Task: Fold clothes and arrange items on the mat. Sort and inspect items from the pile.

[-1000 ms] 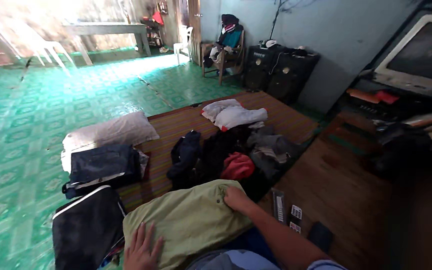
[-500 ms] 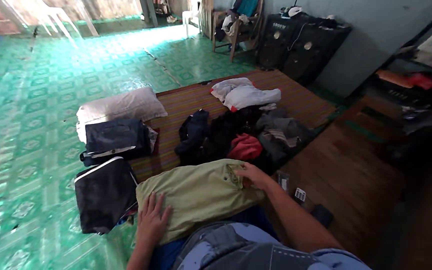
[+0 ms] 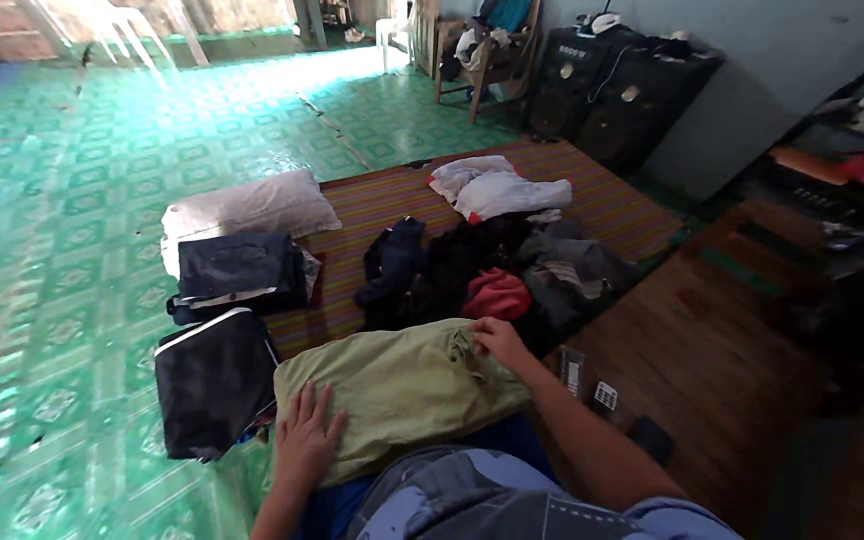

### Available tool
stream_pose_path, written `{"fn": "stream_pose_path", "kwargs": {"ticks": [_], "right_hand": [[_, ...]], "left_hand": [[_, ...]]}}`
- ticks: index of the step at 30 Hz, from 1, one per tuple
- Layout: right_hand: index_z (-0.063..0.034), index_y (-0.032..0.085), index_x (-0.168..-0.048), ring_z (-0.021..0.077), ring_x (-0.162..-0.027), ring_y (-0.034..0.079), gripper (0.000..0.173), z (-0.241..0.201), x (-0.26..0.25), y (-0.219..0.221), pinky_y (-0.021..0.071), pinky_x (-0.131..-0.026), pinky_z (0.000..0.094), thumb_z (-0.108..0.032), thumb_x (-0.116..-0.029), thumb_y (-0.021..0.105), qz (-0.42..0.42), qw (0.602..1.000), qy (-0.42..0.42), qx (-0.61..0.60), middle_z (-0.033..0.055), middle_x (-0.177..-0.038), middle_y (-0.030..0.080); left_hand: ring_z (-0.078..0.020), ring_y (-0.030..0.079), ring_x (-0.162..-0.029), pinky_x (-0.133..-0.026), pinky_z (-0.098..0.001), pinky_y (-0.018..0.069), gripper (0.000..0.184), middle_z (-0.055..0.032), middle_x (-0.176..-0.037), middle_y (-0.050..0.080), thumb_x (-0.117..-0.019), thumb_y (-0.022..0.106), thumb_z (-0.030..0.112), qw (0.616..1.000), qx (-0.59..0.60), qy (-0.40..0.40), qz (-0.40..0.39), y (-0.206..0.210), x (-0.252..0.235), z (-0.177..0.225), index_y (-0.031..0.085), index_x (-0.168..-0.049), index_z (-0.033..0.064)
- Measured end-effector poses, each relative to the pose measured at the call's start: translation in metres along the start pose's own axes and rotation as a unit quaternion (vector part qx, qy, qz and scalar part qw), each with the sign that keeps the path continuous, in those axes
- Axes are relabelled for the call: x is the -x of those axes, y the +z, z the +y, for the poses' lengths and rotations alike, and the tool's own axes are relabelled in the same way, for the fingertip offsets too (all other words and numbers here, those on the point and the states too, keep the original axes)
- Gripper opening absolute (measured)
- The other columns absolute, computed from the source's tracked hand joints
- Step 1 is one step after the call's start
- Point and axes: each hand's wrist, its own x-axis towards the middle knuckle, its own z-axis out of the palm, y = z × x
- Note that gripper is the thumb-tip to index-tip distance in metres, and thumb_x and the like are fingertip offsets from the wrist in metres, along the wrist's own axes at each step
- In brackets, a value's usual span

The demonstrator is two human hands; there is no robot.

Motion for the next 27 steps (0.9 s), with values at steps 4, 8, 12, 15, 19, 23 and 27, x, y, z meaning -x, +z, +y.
{"fn": "stream_pose_path", "kwargs": {"ticks": [4, 8, 12, 15, 19, 23, 27], "right_hand": [[-0.0027, 0.062, -0.138, 0.0294, -0.142, 0.047, 0.039, 0.032, -0.018, 0.029, 0.0355, -0.121, 0.0436, -0.02, -0.105, 0.054, -0.017, 0.975, -0.095, 0.201, 0.0186, -0.149, 0.054], [-0.0115, 0.036, -0.16, 0.0328, -0.158, 0.016, 0.053, 0.021, -0.019, 0.049, 0.0142, -0.126, 0.06, -0.031, -0.1114, 0.035, -0.103, 0.933, -0.049, 0.343, 0.0109, -0.169, 0.027], [-0.0193, 0.027, -0.164, 0.0352, -0.159, 0.011, 0.057, 0.011, -0.036, 0.045, 0.011, -0.122, 0.0695, -0.039, -0.1107, 0.034, -0.146, 0.915, -0.005, 0.376, 0.0069, -0.172, 0.02], [-0.0219, 0.03, -0.163, 0.0358, -0.159, 0.01, 0.058, 0.007, -0.054, 0.039, 0.0118, -0.121, 0.0714, -0.046, -0.1105, 0.034, -0.173, 0.914, 0.002, 0.366, 0.0056, -0.172, 0.021], [-0.0222, 0.037, -0.161, 0.0371, -0.158, 0.015, 0.06, 0.02, -0.084, 0.042, 0.0127, -0.121, 0.072, -0.052, -0.1094, 0.03, -0.151, 0.92, 0.006, 0.361, 0.0073, -0.168, 0.03], [-0.023, 0.048, -0.155, 0.0373, -0.154, 0.026, 0.06, 0.028, -0.105, 0.049, 0.021, -0.117, 0.0731, -0.054, -0.1098, 0.024, -0.105, 0.923, 0.034, 0.368, 0.0088, -0.163, 0.04], [-0.0166, 0.055, -0.149, 0.034, -0.149, 0.038, 0.06, 0.029, -0.111, 0.048, 0.0308, -0.117, 0.0649, -0.052, -0.1097, 0.026, -0.073, 0.935, 0.044, 0.345, 0.0117, -0.157, 0.047]], "left_hand": [[-0.0456, 0.033, -0.149, -0.119, -0.0656, 0.0263, 0.047, -0.0256, -0.159, 0.038, -0.1019, 0.061, 0.035, 0.997, 0.011, 0.069, -0.038, -0.029, -0.014, 0.043, 0.062, -0.141, 0.0077], [-0.0304, 0.054, -0.137, -0.115, -0.0472, 0.043, 0.038, -0.0153, -0.148, 0.056, -0.1068, 0.053, 0.029, 0.965, 0.1, 0.226, -0.09, -0.036, -0.034, 0.11, 0.066, -0.134, 0.0064], [-0.0297, 0.063, -0.127, -0.11, -0.0466, 0.0488, 0.029, -0.0147, -0.134, 0.067, -0.1048, 0.056, 0.018, 0.888, 0.133, 0.437, -0.05, 0.013, -0.051, 0.159, 0.07, -0.126, 0.0036], [-0.0293, 0.063, -0.126, -0.108, -0.0456, 0.0501, 0.031, -0.0149, -0.131, 0.067, -0.1028, 0.059, 0.021, 0.861, 0.108, 0.497, 0.006, 0.052, -0.059, 0.179, 0.067, -0.128, 0.004], [-0.0282, 0.057, -0.135, -0.114, -0.0446, 0.0449, 0.04, -0.0144, -0.14, 0.063, -0.1039, 0.056, 0.023, 0.863, 0.106, 0.493, 0.02, 0.077, -0.063, 0.175, 0.061, -0.139, 0.005], [-0.0239, 0.057, -0.135, -0.116, -0.0406, 0.043, 0.034, -0.0107, -0.137, 0.066, -0.1054, 0.055, 0.024, 0.85, 0.133, 0.51, -0.001, 0.077, -0.066, 0.167, 0.067, -0.132, 0.0082], [-0.0214, 0.056, -0.136, -0.116, -0.0396, 0.0439, 0.032, -0.0079, -0.136, 0.066, -0.1053, 0.055, 0.025, 0.848, 0.143, 0.511, -0.005, 0.076, -0.067, 0.165, 0.069, -0.131, 0.0121]]}}
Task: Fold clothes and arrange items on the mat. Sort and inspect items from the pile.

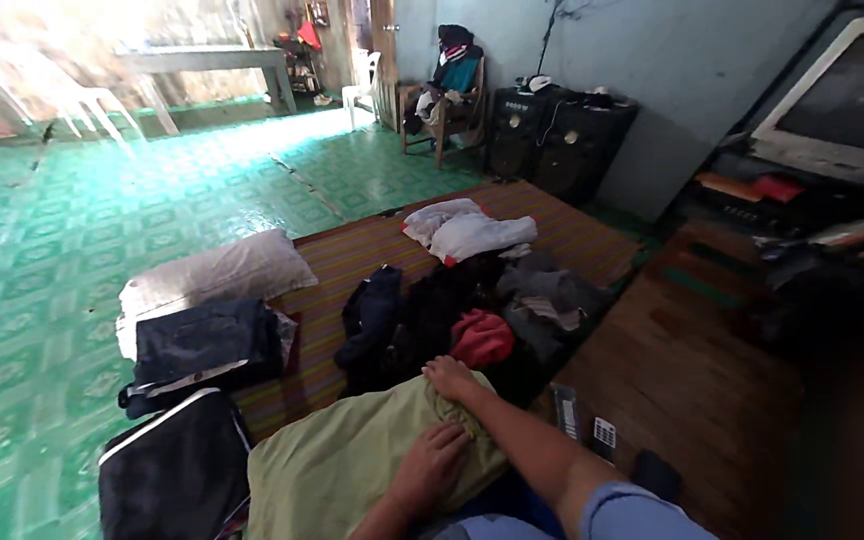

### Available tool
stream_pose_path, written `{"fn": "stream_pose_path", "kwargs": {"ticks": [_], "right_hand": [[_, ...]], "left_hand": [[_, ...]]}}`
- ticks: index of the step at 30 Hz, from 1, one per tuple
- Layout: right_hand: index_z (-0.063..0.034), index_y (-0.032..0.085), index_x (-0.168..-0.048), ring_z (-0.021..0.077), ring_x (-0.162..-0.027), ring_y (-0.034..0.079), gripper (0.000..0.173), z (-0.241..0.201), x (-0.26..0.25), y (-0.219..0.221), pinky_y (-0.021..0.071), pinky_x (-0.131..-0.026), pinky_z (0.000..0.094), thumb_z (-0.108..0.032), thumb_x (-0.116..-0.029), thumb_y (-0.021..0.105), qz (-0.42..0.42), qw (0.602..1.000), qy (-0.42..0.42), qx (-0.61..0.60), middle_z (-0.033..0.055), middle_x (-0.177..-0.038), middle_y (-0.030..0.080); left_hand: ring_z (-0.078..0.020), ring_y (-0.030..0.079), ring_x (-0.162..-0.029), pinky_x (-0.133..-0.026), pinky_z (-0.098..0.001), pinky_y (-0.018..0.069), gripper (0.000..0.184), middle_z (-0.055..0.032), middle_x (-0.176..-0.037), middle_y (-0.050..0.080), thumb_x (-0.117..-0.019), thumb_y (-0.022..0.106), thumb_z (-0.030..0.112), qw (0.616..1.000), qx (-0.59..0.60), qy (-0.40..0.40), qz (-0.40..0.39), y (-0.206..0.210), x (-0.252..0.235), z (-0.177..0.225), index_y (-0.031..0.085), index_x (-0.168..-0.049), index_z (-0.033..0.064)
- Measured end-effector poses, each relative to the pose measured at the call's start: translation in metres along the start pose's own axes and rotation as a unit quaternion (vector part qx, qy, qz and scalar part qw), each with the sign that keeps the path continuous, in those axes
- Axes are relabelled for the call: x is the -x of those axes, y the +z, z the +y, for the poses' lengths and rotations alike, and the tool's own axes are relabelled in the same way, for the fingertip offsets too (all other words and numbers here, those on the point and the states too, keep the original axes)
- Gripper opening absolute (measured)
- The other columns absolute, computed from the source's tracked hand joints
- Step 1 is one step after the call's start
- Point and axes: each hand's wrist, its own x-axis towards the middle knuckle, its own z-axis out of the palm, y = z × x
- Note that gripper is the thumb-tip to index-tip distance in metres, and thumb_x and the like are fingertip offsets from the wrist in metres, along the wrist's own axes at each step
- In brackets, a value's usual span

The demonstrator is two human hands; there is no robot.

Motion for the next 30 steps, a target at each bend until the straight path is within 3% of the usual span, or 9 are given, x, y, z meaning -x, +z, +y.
{"fn": "stream_pose_path", "kwargs": {"ticks": [5, 9, 14, 17, 19, 22, 25, 28, 30], "right_hand": [[-0.0183, 0.04, -0.16, 0.0342, -0.158, 0.015, 0.059, 0.012, 0.034, 0.01, 0.0139, -0.125, 0.062, -0.049, -0.11, 0.029, 0.033, 0.997, -0.071, -0.023, 0.0118, -0.17, 0.023], [-0.009, 0.03, -0.162, 0.033, -0.158, 0.018, 0.063, 0.015, 0.082, 0.019, 0.0133, -0.127, 0.0586, -0.045, -0.1106, 0.031, 0.04, 0.994, -0.095, -0.018, 0.016, -0.17, 0.023], [-0.0066, 0.033, -0.161, 0.0315, -0.159, 0.015, 0.058, 0.022, 0.127, 0.029, 0.0108, -0.128, 0.056, -0.035, -0.1107, 0.036, 0.042, 0.99, -0.132, -0.035, 0.0141, -0.17, 0.024], [-0.0089, 0.037, -0.16, 0.0291, -0.159, 0.015, 0.055, 0.026, 0.15, 0.041, 0.01, -0.128, 0.056, -0.034, -0.1104, 0.036, 0.052, 0.988, -0.143, -0.026, 0.0095, -0.169, 0.028], [-0.0065, 0.043, -0.156, 0.031, -0.157, 0.021, 0.054, 0.026, 0.162, 0.044, 0.0147, -0.127, 0.0565, -0.034, -0.1102, 0.037, 0.072, 0.984, -0.16, -0.021, 0.0109, -0.166, 0.034], [-0.0039, 0.053, -0.149, 0.0336, -0.153, 0.032, 0.051, 0.031, 0.173, 0.052, 0.0232, -0.125, 0.0563, -0.033, -0.1107, 0.037, 0.116, 0.973, -0.201, -0.008, 0.0145, -0.159, 0.045], [-0.0021, 0.063, -0.139, 0.0353, -0.145, 0.047, 0.043, 0.037, 0.181, 0.061, 0.0364, -0.118, 0.0569, -0.023, -0.1054, 0.048, 0.166, 0.954, -0.25, 0.02, 0.0161, -0.149, 0.056], [-0.0041, 0.07, -0.131, 0.0322, -0.138, 0.055, 0.039, 0.033, 0.189, 0.042, 0.0408, -0.117, 0.0513, -0.026, -0.1062, 0.05, 0.129, 0.96, -0.249, 0.01, 0.0143, -0.141, 0.064], [-0.0024, 0.076, -0.115, 0.0272, -0.119, 0.069, 0.039, 0.028, 0.186, 0.019, 0.0519, -0.106, 0.0461, -0.029, -0.1076, 0.048, 0.103, 0.972, -0.2, -0.068, 0.0133, -0.122, 0.074]], "left_hand": [[-0.0202, 0.058, -0.132, -0.114, -0.0396, 0.0453, 0.03, -0.0064, -0.133, 0.068, -0.1048, 0.056, 0.025, 1.0, 0.02, 0.002, 0.005, -0.002, 0.004, 0.0, 0.071, -0.127, 0.0128], [-0.023, 0.069, -0.114, -0.103, -0.0399, 0.0545, 0.021, -0.0107, -0.117, 0.074, -0.101, 0.06, 0.017, 0.992, 0.081, -0.069, 0.063, -0.009, 0.009, 0.001, 0.076, -0.109, 0.0047], [-0.0292, 0.063, -0.124, -0.105, -0.0427, 0.0532, 0.041, -0.0219, -0.136, 0.061, -0.0981, 0.066, 0.019, 0.98, 0.116, -0.135, 0.084, -0.009, 0.004, 0.001, 0.061, -0.134, -0.0007], [-0.0273, 0.047, -0.144, -0.12, -0.0446, 0.039, 0.057, -0.0162, -0.155, 0.048, -0.1039, 0.057, 0.033, 0.98, 0.12, -0.157, 0.021, -0.004, 0.002, -0.001, 0.048, -0.151, 0.0024], [-0.0259, 0.038, -0.15, -0.125, -0.0461, 0.0298, 0.061, -0.0127, -0.16, 0.044, -0.1073, 0.046, 0.044, 0.98, 0.111, -0.162, -0.039, 0.002, 0.003, -0.005, 0.044, -0.155, 0.0062], [-0.0251, 0.034, -0.152, -0.126, -0.0469, 0.0261, 0.057, -0.0088, -0.158, 0.046, -0.1096, 0.036, 0.046, 0.982, 0.106, -0.145, -0.063, 0.008, 0.005, -0.012, 0.052, -0.15, 0.0101], [-0.0267, 0.035, -0.152, -0.126, -0.0467, 0.0256, 0.051, -0.0106, -0.156, 0.049, -0.1104, 0.036, 0.039, 0.977, 0.13, -0.148, -0.076, 0.003, 0.003, -0.013, 0.061, -0.142, 0.0078], [-0.0272, 0.037, -0.15, -0.125, -0.0472, 0.0275, 0.047, -0.0103, -0.154, 0.052, -0.1102, 0.039, 0.039, 0.981, 0.13, -0.131, -0.057, 0.004, 0.005, -0.016, 0.067, -0.136, 0.0103], [-0.0268, 0.039, -0.149, -0.124, -0.0476, 0.0299, 0.043, -0.0075, -0.15, 0.056, -0.1087, 0.045, 0.039, 0.987, 0.109, -0.11, -0.04, 0.004, 0.007, -0.015, 0.068, -0.135, 0.0131]]}}
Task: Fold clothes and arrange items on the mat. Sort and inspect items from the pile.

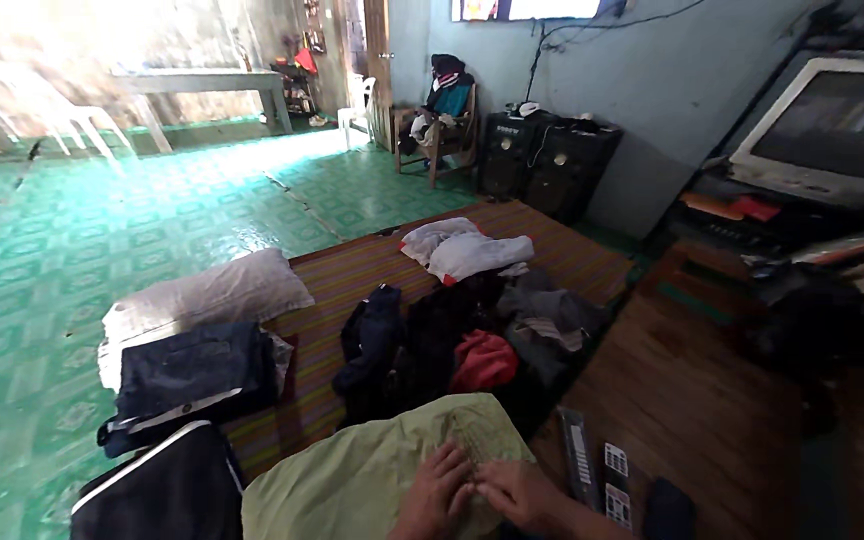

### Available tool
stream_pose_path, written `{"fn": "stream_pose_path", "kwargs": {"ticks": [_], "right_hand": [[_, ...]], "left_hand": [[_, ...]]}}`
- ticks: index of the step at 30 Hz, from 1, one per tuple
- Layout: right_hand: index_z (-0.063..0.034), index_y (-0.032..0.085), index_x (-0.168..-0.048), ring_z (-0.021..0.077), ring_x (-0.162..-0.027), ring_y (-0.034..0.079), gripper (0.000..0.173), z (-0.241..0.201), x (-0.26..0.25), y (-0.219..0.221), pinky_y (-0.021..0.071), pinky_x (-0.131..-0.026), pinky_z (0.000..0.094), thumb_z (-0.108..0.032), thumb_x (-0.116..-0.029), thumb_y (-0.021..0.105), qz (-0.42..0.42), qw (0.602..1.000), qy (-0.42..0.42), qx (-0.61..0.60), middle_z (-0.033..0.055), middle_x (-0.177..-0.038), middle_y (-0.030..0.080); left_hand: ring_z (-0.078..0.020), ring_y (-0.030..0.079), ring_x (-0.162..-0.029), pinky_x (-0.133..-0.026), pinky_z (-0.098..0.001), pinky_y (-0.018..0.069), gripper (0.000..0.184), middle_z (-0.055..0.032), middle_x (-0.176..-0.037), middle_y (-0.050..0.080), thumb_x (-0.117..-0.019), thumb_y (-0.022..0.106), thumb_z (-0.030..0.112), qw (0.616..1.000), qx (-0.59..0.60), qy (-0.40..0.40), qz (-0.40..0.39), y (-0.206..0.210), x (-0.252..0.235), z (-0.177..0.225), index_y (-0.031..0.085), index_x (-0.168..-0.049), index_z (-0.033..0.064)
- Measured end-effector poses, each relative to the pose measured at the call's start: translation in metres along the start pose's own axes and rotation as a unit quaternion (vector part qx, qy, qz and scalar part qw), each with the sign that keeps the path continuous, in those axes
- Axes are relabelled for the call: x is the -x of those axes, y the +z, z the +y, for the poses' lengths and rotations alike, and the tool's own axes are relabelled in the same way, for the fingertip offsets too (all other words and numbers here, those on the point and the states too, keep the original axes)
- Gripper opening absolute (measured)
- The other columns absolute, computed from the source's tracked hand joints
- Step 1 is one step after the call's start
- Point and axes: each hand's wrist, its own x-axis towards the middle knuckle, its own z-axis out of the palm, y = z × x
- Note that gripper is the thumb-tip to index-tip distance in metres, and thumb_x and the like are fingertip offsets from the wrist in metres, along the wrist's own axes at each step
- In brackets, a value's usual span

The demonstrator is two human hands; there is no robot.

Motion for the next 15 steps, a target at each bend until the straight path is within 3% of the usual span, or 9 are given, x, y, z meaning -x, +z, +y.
{"fn": "stream_pose_path", "kwargs": {"ticks": [2, 3, 4, 5, 7, 8, 10, 15], "right_hand": [[0.0006, 0.075, -0.101, 0.0258, -0.09, 0.07, 0.043, -0.005, -0.016, -0.013, 0.0551, -0.085, 0.0447, -0.031, -0.1075, 0.047, 0.047, 0.991, 0.08, -0.092, 0.0159, -0.093, 0.073], [-0.0006, 0.075, -0.105, 0.0231, -0.094, 0.069, 0.041, -0.006, -0.024, -0.015, 0.0548, -0.089, 0.0416, -0.031, -0.1077, 0.048, 0.077, 0.987, 0.087, -0.109, 0.0146, -0.098, 0.073], [-0.0023, 0.075, -0.116, 0.0211, -0.115, 0.068, 0.039, -0.004, -0.032, -0.014, 0.0523, -0.105, 0.039, -0.029, -0.1083, 0.048, 0.088, 0.989, 0.064, -0.103, 0.0134, -0.117, 0.074], [-0.0027, 0.071, -0.126, 0.023, -0.132, 0.06, 0.039, 0.001, -0.042, -0.008, 0.0433, -0.117, 0.0403, -0.028, -0.109, 0.046, 0.076, 0.992, 0.035, -0.092, 0.0135, -0.132, 0.069], [-0.007, 0.059, -0.144, 0.0282, -0.15, 0.038, 0.046, 0.009, -0.06, 0.006, 0.0208, -0.127, 0.051, -0.032, -0.111, 0.039, -0.012, 0.998, 0.02, -0.055, 0.0124, -0.153, 0.053], [-0.0108, 0.051, -0.152, 0.0284, -0.156, 0.027, 0.05, 0.011, -0.068, 0.013, 0.0107, -0.127, 0.0565, -0.035, -0.1117, 0.035, -0.066, 0.997, 0.027, -0.028, 0.0095, -0.162, 0.043], [-0.0168, 0.04, -0.159, 0.0267, -0.159, 0.015, 0.054, 0.009, -0.083, 0.016, 0.0022, -0.126, 0.0621, -0.041, -0.1123, 0.028, -0.126, 0.991, 0.044, 0.018, 0.0051, -0.169, 0.029], [-0.0203, 0.037, -0.161, 0.0262, -0.159, 0.016, 0.057, 0.026, -0.115, 0.022, 0.0047, -0.125, 0.0644, -0.046, -0.1112, 0.026, -0.123, 0.989, 0.054, 0.052, 0.0027, -0.169, 0.029]], "left_hand": [[-0.0249, 0.042, -0.148, -0.123, -0.048, 0.0326, 0.04, -0.0044, -0.148, 0.059, -0.1068, 0.051, 0.039, 0.999, -0.021, 0.028, 0.004, 0.0, 0.003, 0.005, 0.068, -0.135, 0.015], [-0.0233, 0.044, -0.146, -0.123, -0.047, 0.0336, 0.04, -0.0041, -0.146, 0.06, -0.1063, 0.053, 0.037, 0.998, -0.031, 0.048, 0.002, 0.001, 0.003, 0.007, 0.068, -0.134, 0.0139], [-0.0229, 0.048, -0.143, -0.122, -0.0458, 0.0351, 0.039, -0.0063, -0.144, 0.062, -0.1056, 0.055, 0.035, 0.996, -0.038, 0.075, 0.003, 0.001, 0.004, 0.009, 0.069, -0.133, 0.0108], [-0.0229, 0.052, -0.14, -0.121, -0.0445, 0.037, 0.038, -0.0086, -0.141, 0.064, -0.1048, 0.057, 0.032, 0.994, -0.043, 0.102, 0.007, 0.001, 0.003, 0.011, 0.069, -0.132, 0.0082], [-0.0224, 0.059, -0.132, -0.118, -0.0426, 0.0413, 0.033, -0.0098, -0.132, 0.069, -0.1028, 0.06, 0.028, 0.99, -0.048, 0.131, 0.018, 0.002, 0.004, 0.011, 0.072, -0.125, 0.0066], [-0.0226, 0.063, -0.128, -0.116, -0.0428, 0.0437, 0.031, -0.0095, -0.127, 0.072, -0.1018, 0.061, 0.027, 0.989, -0.05, 0.133, 0.027, 0.002, 0.004, 0.01, 0.074, -0.121, 0.007], [-0.0236, 0.064, -0.126, -0.115, -0.0447, 0.0448, 0.029, -0.0093, -0.125, 0.073, -0.102, 0.061, 0.027, 0.992, -0.048, 0.115, 0.02, -0.001, 0.005, 0.009, 0.075, -0.119, 0.0079], [-0.0218, 0.063, -0.128, -0.113, -0.0442, 0.0462, 0.028, -0.0066, -0.129, 0.071, -0.1026, 0.059, 0.022, 0.994, -0.045, 0.098, 0.004, -0.001, 0.0, 0.009, 0.074, -0.124, 0.0109]]}}
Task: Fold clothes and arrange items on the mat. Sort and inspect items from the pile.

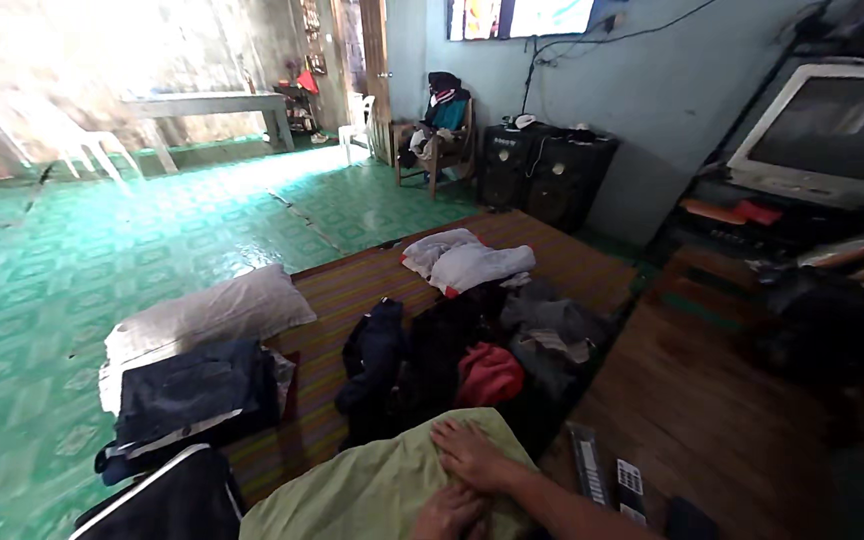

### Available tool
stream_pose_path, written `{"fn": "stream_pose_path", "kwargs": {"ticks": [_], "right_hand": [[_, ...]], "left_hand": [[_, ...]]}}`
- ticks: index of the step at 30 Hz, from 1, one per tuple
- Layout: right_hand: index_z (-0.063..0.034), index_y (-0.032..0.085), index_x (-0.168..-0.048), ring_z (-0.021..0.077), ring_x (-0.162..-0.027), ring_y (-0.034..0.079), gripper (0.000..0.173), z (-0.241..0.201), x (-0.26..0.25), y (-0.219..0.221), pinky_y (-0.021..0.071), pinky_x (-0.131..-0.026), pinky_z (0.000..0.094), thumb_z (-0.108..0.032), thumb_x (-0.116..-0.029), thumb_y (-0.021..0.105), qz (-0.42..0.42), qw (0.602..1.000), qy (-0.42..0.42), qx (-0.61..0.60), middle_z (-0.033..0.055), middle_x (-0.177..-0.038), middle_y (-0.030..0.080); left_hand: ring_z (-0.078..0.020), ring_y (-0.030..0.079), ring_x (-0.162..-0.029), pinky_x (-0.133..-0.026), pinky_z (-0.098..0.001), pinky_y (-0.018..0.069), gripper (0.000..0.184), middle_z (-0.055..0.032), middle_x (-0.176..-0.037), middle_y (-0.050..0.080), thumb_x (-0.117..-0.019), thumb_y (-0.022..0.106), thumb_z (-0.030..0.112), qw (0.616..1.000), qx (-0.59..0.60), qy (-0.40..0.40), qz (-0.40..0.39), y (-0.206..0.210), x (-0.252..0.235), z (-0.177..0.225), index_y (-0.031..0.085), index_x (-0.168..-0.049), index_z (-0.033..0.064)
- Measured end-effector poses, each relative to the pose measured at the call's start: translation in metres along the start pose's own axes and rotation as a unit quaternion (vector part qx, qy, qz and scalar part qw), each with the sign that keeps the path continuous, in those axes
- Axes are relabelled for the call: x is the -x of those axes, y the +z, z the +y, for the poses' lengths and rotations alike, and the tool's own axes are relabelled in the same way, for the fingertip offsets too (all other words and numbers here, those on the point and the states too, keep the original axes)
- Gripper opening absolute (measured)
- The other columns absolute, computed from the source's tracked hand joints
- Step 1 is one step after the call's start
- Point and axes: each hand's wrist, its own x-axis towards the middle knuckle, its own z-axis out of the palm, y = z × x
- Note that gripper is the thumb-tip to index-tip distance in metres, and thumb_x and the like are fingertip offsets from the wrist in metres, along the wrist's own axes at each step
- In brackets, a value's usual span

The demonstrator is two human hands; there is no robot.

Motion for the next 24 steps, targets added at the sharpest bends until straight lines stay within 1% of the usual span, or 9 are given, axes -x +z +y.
{"fn": "stream_pose_path", "kwargs": {"ticks": [3, 6, 12, 14, 16, 18, 19, 22, 24], "right_hand": [[-0.0226, 0.043, -0.157, 0.0272, -0.157, 0.021, 0.055, 0.006, -0.023, -0.003, 0.0092, -0.125, 0.064, -0.047, -0.1109, 0.026, 0.001, 1.0, 0.015, 0.024, 0.0016, -0.166, 0.036], [-0.0242, 0.047, -0.155, 0.028, -0.156, 0.024, 0.054, 0.01, -0.039, -0.008, 0.0086, -0.125, 0.0643, -0.047, -0.1111, 0.026, -0.009, 0.999, 0.035, 0.013, 0.0021, -0.163, 0.042], [-0.0243, 0.059, -0.145, 0.0242, -0.145, 0.044, 0.055, 0.028, -0.061, -0.014, 0.0279, -0.121, 0.0571, -0.052, -0.1094, 0.028, -0.006, 0.995, 0.095, -0.04, 0.0017, -0.153, 0.054], [-0.0233, 0.061, -0.144, 0.0262, -0.143, 0.047, 0.057, 0.03, -0.064, -0.017, 0.0321, -0.119, 0.0593, -0.055, -0.1083, 0.029, -0.009, 0.989, 0.131, -0.074, 0.0038, -0.151, 0.056], [-0.022, 0.061, -0.144, 0.0278, -0.142, 0.048, 0.058, 0.029, -0.063, -0.021, 0.0332, -0.118, 0.0611, -0.056, -0.108, 0.029, -0.012, 0.984, 0.152, -0.096, 0.0062, -0.15, 0.056], [-0.022, 0.059, -0.145, 0.0268, -0.143, 0.047, 0.058, 0.028, -0.06, -0.02, 0.0318, -0.118, 0.0601, -0.055, -0.1085, 0.029, 0.002, 0.986, 0.142, -0.082, 0.0061, -0.151, 0.055], [-0.0227, 0.057, -0.148, 0.0266, -0.146, 0.044, 0.059, 0.028, -0.058, -0.017, 0.0295, -0.12, 0.0598, -0.055, -0.1084, 0.028, 0.014, 0.989, 0.132, -0.062, 0.0059, -0.154, 0.052], [-0.022, 0.045, -0.157, 0.032, -0.156, 0.025, 0.063, 0.021, -0.044, -0.012, 0.0156, -0.124, 0.0632, -0.057, -0.1082, 0.026, 0.041, 0.99, 0.13, -0.034, 0.01, -0.166, 0.035], [-0.0202, 0.038, -0.16, 0.0341, -0.158, 0.018, 0.065, 0.013, -0.029, -0.009, 0.011, -0.125, 0.0628, -0.057, -0.1083, 0.027, 0.053, 0.989, 0.136, -0.034, 0.0132, -0.169, 0.027]], "left_hand": [[-0.02, 0.062, -0.13, -0.115, -0.0404, 0.0453, 0.029, -0.0068, -0.131, 0.071, -0.1024, 0.059, 0.019, 1.0, 0.009, 0.012, 0.013, 0.0, -0.002, -0.002, 0.074, -0.125, 0.0103], [-0.0206, 0.058, -0.134, -0.117, -0.0395, 0.0427, 0.03, -0.0087, -0.135, 0.068, -0.1033, 0.057, 0.017, 1.0, 0.017, 0.016, 0.017, 0.0, -0.001, -0.002, 0.072, -0.127, 0.0079], [-0.0203, 0.057, -0.135, -0.118, -0.0383, 0.0422, 0.029, -0.0091, -0.135, 0.068, -0.1027, 0.058, 0.017, 0.999, 0.027, 0.013, 0.027, 0.003, 0.0, 0.0, 0.073, -0.126, 0.0072], [-0.0191, 0.056, -0.137, -0.118, -0.0381, 0.0416, 0.029, -0.0082, -0.136, 0.067, -0.1028, 0.058, 0.017, 0.999, 0.032, 0.009, 0.02, 0.003, 0.0, -0.001, 0.072, -0.127, 0.0083], [-0.0189, 0.056, -0.136, -0.118, -0.0378, 0.0418, 0.029, -0.0076, -0.135, 0.068, -0.1019, 0.059, 0.015, 0.999, 0.035, 0.009, 0.019, 0.003, -0.001, -0.001, 0.073, -0.127, 0.0085], [-0.0193, 0.057, -0.136, -0.118, -0.0381, 0.042, 0.029, -0.0078, -0.134, 0.069, -0.1016, 0.058, 0.014, 0.999, 0.034, 0.014, 0.024, 0.002, -0.001, -0.001, 0.073, -0.125, 0.0081], [-0.0195, 0.058, -0.135, -0.117, -0.038, 0.0427, 0.028, -0.0079, -0.133, 0.069, -0.1016, 0.058, 0.014, 0.999, 0.035, 0.016, 0.025, 0.001, -0.001, -0.001, 0.074, -0.124, 0.0078], [-0.0215, 0.059, -0.133, -0.116, -0.0385, 0.0438, 0.028, -0.0101, -0.132, 0.07, -0.1012, 0.058, 0.011, 0.999, 0.041, 0.022, 0.026, 0.0, 0.0, 0.001, 0.074, -0.123, 0.006], [-0.0224, 0.06, -0.132, -0.116, -0.0393, 0.0444, 0.027, -0.011, -0.131, 0.07, -0.101, 0.058, 0.011, 0.999, 0.04, 0.023, 0.024, -0.001, 0.0, 0.002, 0.074, -0.122, 0.0055]]}}
